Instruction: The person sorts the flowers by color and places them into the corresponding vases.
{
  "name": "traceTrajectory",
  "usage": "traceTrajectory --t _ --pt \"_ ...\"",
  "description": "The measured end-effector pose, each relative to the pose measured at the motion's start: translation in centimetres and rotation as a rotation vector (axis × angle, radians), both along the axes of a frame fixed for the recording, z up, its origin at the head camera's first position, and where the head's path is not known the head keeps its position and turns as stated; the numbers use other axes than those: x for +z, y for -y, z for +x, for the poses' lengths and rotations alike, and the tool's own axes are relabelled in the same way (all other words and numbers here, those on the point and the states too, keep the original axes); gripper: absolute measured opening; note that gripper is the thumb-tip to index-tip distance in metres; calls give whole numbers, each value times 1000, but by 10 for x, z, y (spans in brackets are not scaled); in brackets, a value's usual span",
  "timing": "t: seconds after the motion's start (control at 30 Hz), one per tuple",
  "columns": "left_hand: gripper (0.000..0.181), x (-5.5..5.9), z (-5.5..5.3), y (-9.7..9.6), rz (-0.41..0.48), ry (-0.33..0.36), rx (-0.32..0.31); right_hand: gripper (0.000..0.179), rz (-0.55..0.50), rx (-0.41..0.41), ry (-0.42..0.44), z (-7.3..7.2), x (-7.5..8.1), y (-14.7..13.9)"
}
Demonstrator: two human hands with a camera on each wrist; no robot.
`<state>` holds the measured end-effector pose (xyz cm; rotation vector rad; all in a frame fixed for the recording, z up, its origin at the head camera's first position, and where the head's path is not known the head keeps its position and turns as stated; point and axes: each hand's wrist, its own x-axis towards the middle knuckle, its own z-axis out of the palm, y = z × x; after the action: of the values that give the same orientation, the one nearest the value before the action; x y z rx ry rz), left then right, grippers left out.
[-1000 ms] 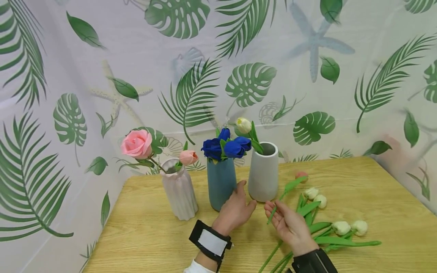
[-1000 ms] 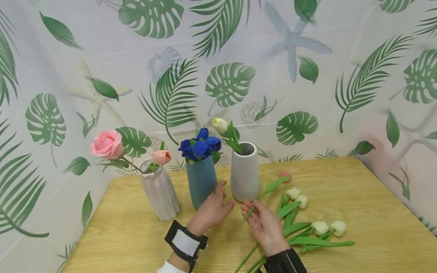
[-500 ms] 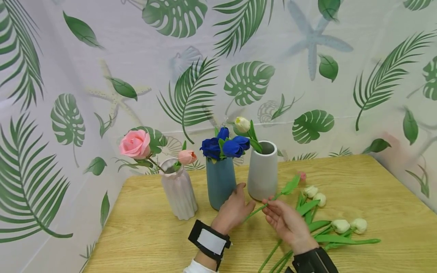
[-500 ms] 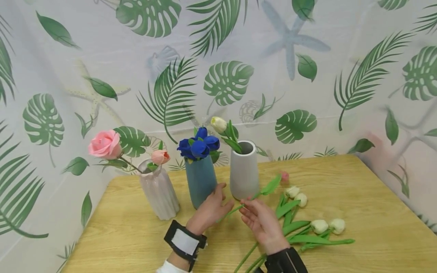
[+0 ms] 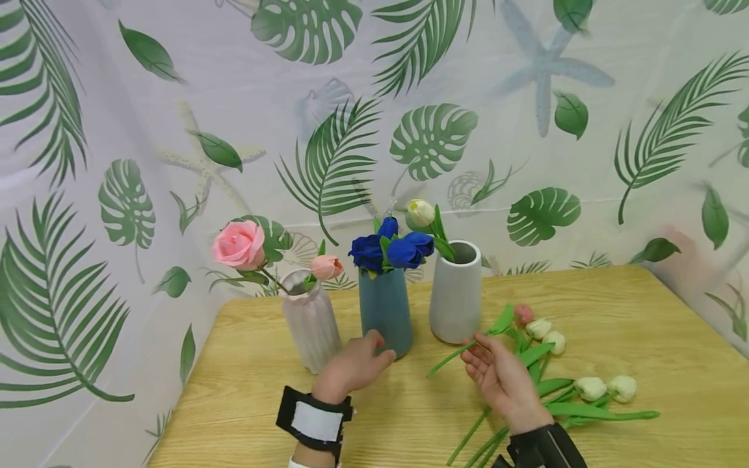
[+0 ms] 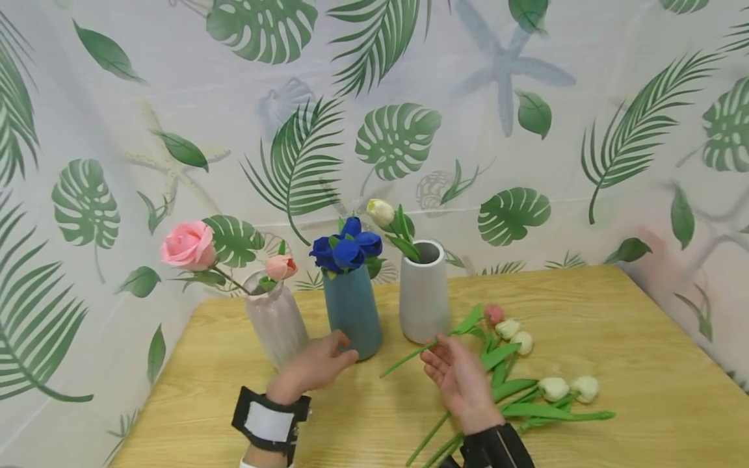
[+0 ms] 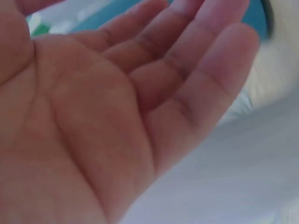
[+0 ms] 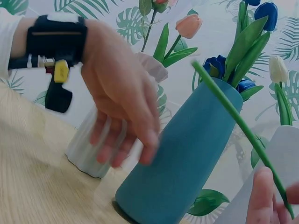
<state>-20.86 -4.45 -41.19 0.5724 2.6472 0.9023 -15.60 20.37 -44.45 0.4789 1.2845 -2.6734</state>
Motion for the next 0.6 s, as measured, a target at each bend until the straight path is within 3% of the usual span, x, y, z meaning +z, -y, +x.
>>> traceTrajectory --t 0.13,0.33,0.5,0.6 --pt "28 5 6 36 -6 -25 46 13 47 35 -88 1 -1 6" --pt "27 14 11 84 -33 24 206 3 59 81 -172 5 2 29" --pt "50 13 10 106 -51 -22 367 8 16 58 -296 19 6 59" --pt "77 8 6 109 10 -42 404 12 10 52 -429 29 9 78"
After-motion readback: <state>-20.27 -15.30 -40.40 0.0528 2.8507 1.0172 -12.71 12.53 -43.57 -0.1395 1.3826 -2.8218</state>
